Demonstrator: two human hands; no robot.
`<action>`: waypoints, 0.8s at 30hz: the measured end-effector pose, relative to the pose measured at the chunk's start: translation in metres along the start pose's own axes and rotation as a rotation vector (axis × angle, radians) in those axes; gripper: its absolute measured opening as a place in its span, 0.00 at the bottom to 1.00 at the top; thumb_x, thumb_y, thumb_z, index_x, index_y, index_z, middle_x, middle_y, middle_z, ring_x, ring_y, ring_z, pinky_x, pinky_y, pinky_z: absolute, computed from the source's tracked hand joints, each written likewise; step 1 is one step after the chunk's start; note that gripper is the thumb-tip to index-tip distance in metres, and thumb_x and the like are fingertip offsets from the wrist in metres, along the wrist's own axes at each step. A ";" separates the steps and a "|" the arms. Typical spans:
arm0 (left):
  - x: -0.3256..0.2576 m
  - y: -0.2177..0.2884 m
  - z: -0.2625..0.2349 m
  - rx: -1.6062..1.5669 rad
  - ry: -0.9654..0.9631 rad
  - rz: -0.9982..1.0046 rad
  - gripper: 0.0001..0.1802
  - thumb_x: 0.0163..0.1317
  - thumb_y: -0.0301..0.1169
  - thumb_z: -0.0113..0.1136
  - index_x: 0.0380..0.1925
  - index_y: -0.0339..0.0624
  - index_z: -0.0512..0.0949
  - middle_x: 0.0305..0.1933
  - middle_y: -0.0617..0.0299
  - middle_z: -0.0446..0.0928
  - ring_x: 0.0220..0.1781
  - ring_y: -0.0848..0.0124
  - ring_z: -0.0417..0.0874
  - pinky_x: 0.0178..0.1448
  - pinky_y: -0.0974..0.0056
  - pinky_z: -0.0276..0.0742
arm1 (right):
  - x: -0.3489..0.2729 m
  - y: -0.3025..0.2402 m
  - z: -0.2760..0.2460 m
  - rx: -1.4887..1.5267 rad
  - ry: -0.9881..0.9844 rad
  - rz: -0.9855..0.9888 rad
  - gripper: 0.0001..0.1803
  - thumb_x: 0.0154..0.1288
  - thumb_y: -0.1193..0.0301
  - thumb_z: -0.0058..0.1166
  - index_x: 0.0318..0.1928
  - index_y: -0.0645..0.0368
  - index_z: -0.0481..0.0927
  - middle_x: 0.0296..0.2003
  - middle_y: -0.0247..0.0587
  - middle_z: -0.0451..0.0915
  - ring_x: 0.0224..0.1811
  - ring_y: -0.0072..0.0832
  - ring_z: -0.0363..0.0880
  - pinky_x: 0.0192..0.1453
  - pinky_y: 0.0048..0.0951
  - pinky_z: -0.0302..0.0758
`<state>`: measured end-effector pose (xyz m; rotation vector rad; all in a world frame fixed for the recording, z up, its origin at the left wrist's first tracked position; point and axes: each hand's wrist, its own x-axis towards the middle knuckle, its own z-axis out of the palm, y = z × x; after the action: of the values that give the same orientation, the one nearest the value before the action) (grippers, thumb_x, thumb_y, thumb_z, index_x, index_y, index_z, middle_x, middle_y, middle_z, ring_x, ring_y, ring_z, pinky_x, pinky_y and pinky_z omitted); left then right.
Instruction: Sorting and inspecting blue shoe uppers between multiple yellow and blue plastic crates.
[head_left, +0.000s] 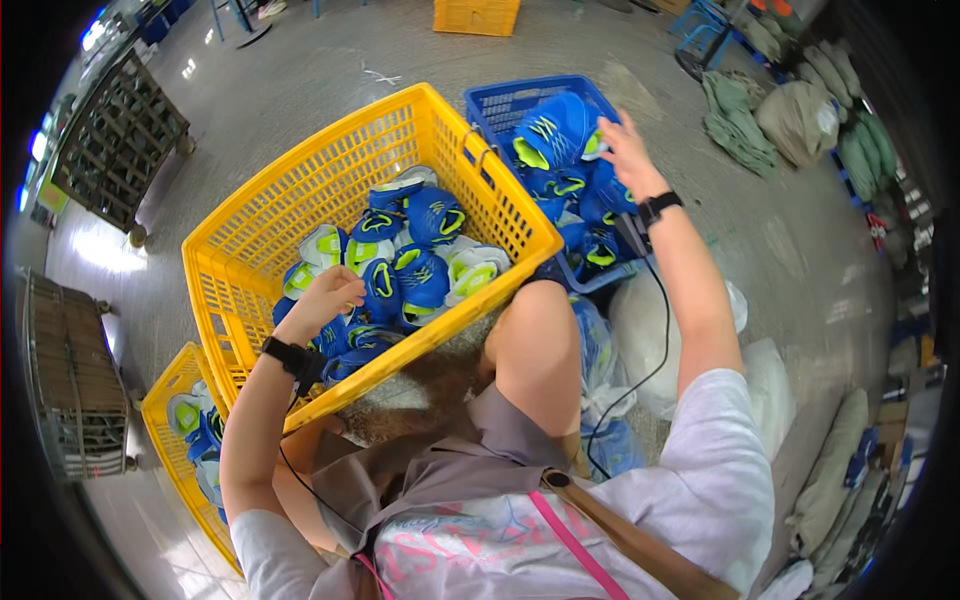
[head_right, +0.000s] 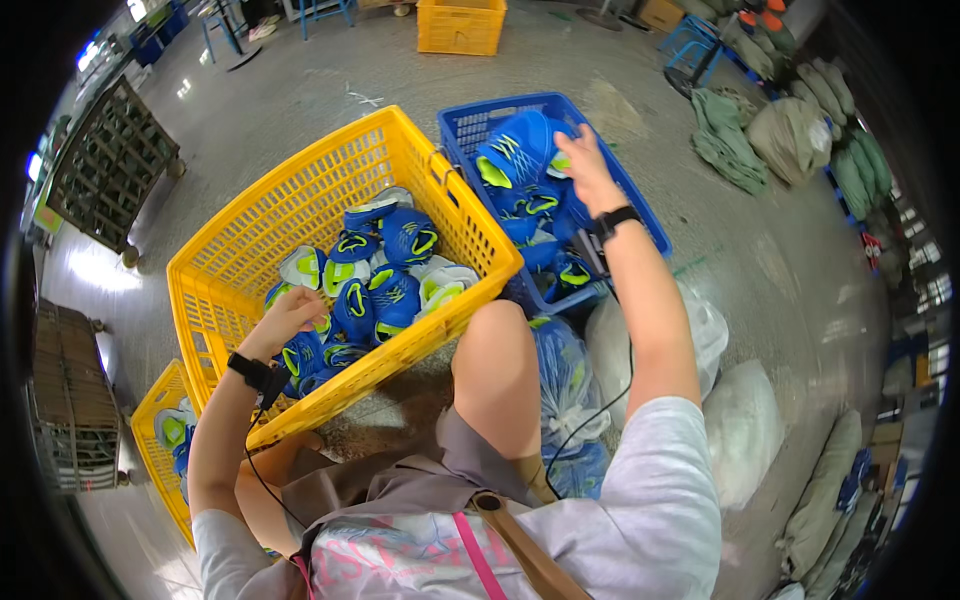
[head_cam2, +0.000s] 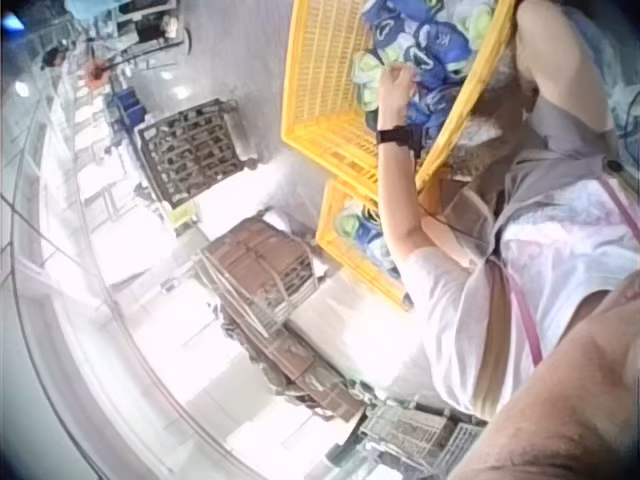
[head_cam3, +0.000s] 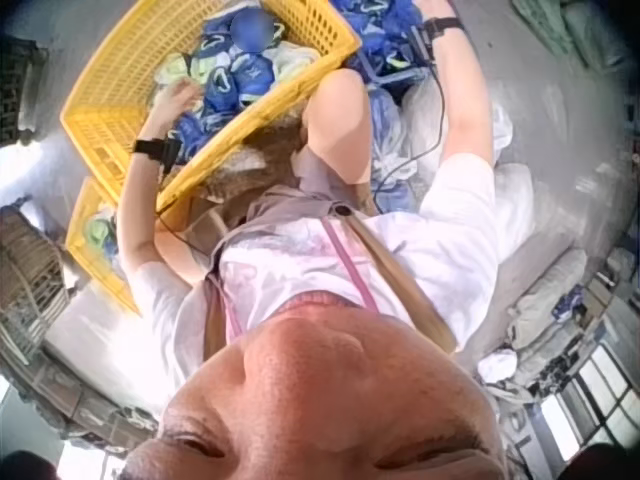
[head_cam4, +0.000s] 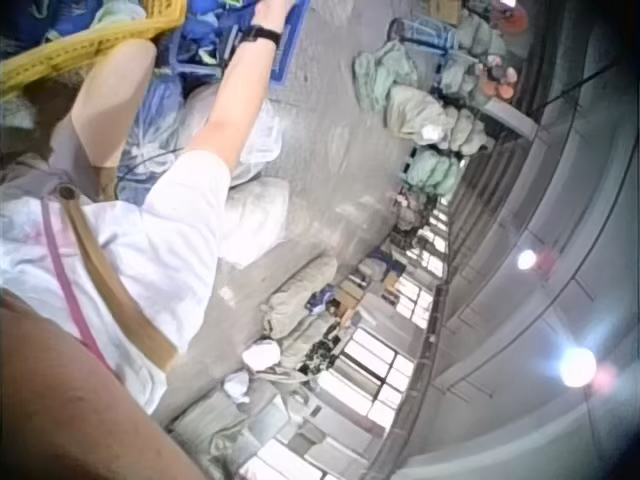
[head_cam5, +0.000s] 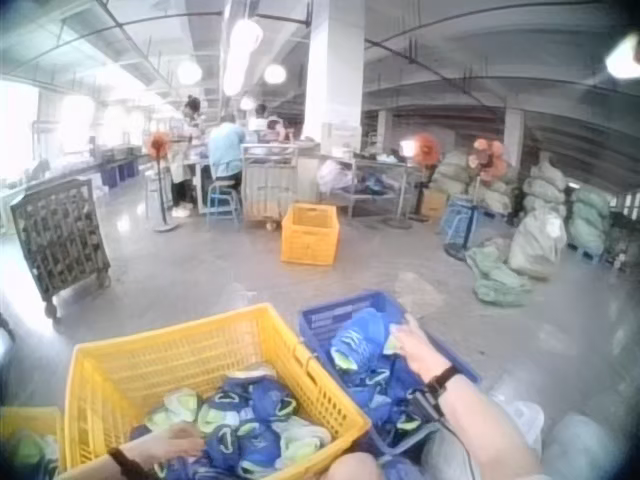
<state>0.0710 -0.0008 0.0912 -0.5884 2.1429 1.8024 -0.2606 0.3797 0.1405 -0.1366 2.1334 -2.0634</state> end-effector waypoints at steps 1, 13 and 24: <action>0.012 -0.003 -0.001 0.017 -0.017 0.024 0.11 0.60 0.36 0.55 0.34 0.41 0.70 0.32 0.63 0.75 0.34 0.75 0.77 0.35 0.72 0.70 | 0.008 0.005 -0.006 -0.064 0.036 -0.046 0.45 0.57 0.57 0.57 0.67 0.52 0.46 0.64 0.52 0.53 0.63 0.38 0.57 0.59 0.44 0.60; 0.160 -0.145 -0.006 0.969 -0.041 0.014 0.53 0.36 0.54 0.69 0.58 0.36 0.58 0.58 0.37 0.62 0.60 0.42 0.61 0.60 0.47 0.62 | -0.062 0.092 0.081 -1.147 -0.567 -0.476 0.26 0.51 0.69 0.55 0.54 0.49 0.68 0.49 0.62 0.67 0.37 0.53 0.75 0.41 0.42 0.74; 0.346 -0.132 0.070 -0.135 0.509 -0.158 0.66 0.39 0.60 0.66 0.61 0.18 0.43 0.62 0.35 0.58 0.65 0.51 0.61 0.65 0.61 0.59 | -0.066 0.091 0.085 -1.111 -0.504 -0.397 0.13 0.50 0.75 0.52 0.39 0.52 0.73 0.37 0.50 0.71 0.27 0.48 0.74 0.30 0.41 0.72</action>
<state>-0.1738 0.0055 -0.1956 -1.3336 2.1961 1.8657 -0.1755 0.3116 0.0507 -1.1217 2.6946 -0.5623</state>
